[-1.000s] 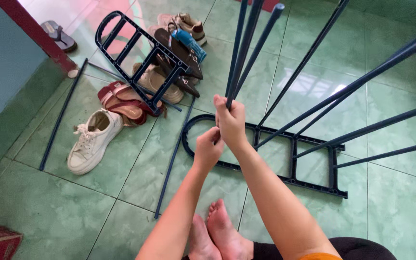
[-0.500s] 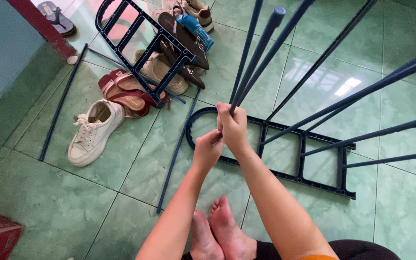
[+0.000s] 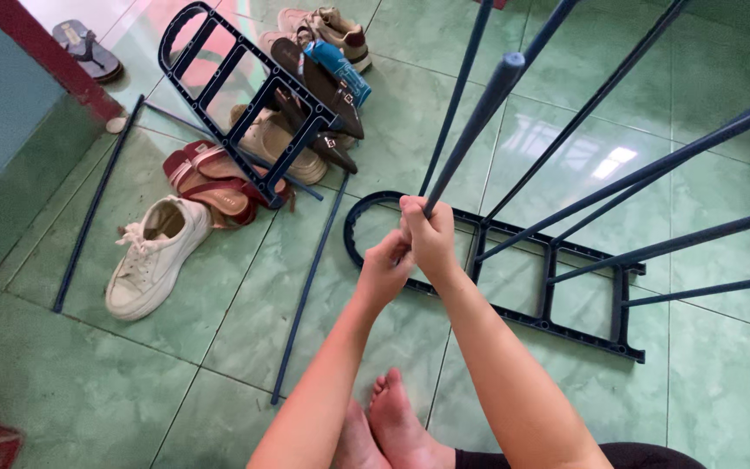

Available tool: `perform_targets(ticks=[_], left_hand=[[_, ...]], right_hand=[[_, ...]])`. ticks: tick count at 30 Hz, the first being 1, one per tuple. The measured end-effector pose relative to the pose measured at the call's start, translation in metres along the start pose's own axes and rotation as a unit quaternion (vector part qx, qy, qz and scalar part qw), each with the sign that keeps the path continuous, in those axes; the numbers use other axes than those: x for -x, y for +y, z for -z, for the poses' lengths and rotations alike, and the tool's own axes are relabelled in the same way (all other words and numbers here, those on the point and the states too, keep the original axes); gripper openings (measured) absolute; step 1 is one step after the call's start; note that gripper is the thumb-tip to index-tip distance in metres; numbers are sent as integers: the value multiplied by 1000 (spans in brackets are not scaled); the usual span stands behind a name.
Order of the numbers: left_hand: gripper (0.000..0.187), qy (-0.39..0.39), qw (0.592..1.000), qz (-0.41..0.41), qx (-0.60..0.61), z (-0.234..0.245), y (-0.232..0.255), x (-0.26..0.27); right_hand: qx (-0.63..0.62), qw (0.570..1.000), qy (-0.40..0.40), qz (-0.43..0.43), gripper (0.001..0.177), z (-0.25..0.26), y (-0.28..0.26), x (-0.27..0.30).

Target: The person assembles a blue plastic rack by inserting thin blue poles into the base and connecting them to middle support pieces by hand.

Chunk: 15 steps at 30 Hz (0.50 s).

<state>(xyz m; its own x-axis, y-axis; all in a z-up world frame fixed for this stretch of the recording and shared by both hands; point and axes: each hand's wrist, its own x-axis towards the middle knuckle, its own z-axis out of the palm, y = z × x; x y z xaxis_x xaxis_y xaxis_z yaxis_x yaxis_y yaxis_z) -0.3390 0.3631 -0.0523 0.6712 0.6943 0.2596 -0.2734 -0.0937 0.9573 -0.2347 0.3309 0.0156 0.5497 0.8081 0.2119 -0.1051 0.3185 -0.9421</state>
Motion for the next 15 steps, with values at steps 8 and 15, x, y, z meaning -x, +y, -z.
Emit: perform_targets(ticks=[8,15], left_hand=[[37,-29,999,-27,-10,-5,60,-34],[37,-16,999,-1,41,-23,68,-45]], right_hand=[[121,991,1,60,37,-12,-41,-1],[102,994,23,20,48,-22,-72,-13]])
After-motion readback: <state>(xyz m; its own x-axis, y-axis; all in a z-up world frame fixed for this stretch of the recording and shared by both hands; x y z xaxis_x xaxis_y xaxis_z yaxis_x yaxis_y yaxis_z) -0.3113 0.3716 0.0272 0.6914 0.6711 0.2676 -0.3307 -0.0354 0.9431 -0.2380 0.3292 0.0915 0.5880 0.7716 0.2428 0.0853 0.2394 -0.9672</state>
